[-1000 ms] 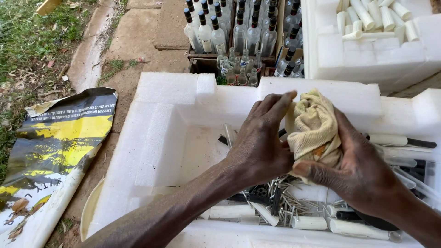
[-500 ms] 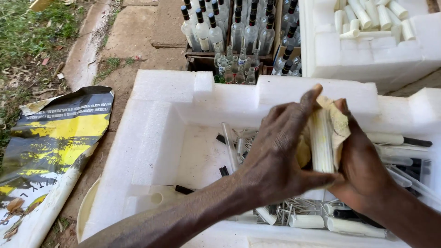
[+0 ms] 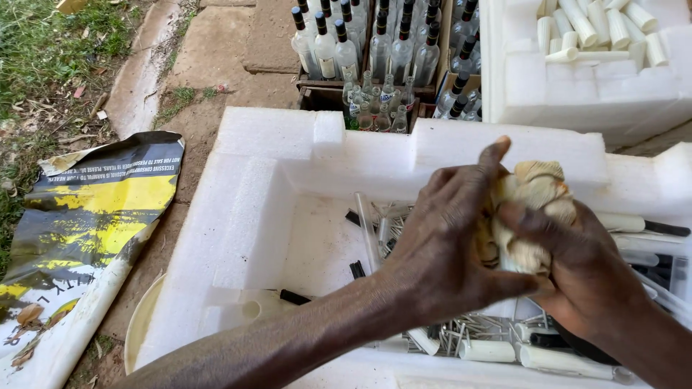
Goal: The person repeatedly picks small white cylindrical components from a foam-lined bin and wipes them with a cloth. The person handles each component one at a time, wiping the exterior and then placing it back into the bin. The process is repeated for several components throughout the clip.
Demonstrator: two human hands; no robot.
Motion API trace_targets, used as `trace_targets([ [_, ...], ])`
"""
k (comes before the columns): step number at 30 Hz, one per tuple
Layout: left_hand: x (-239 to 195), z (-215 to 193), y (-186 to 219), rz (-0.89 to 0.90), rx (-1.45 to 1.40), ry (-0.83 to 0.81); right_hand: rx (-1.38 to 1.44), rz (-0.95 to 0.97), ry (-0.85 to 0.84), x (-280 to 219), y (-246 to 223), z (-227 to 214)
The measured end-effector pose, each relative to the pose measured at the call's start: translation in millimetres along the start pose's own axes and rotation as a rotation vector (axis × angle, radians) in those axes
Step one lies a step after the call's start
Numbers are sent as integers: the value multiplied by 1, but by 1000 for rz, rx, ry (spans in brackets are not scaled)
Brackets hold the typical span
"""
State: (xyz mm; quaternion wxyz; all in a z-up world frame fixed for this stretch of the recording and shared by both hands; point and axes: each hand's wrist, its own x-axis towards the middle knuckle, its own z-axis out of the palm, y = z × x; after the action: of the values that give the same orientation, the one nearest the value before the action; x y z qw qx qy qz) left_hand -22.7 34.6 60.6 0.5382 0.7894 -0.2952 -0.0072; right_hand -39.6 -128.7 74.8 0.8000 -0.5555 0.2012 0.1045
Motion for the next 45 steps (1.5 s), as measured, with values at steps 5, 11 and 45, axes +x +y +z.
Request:
trace_targets([
  [5,0,15,-4,127,49,49,123,130,58,13,0,1],
  [11,1,11,-17,156,228,23,-19,49,67,5,10,-3],
  [45,-1,9,-2,172,264,-84,-46,-96,9,18,19,-15],
])
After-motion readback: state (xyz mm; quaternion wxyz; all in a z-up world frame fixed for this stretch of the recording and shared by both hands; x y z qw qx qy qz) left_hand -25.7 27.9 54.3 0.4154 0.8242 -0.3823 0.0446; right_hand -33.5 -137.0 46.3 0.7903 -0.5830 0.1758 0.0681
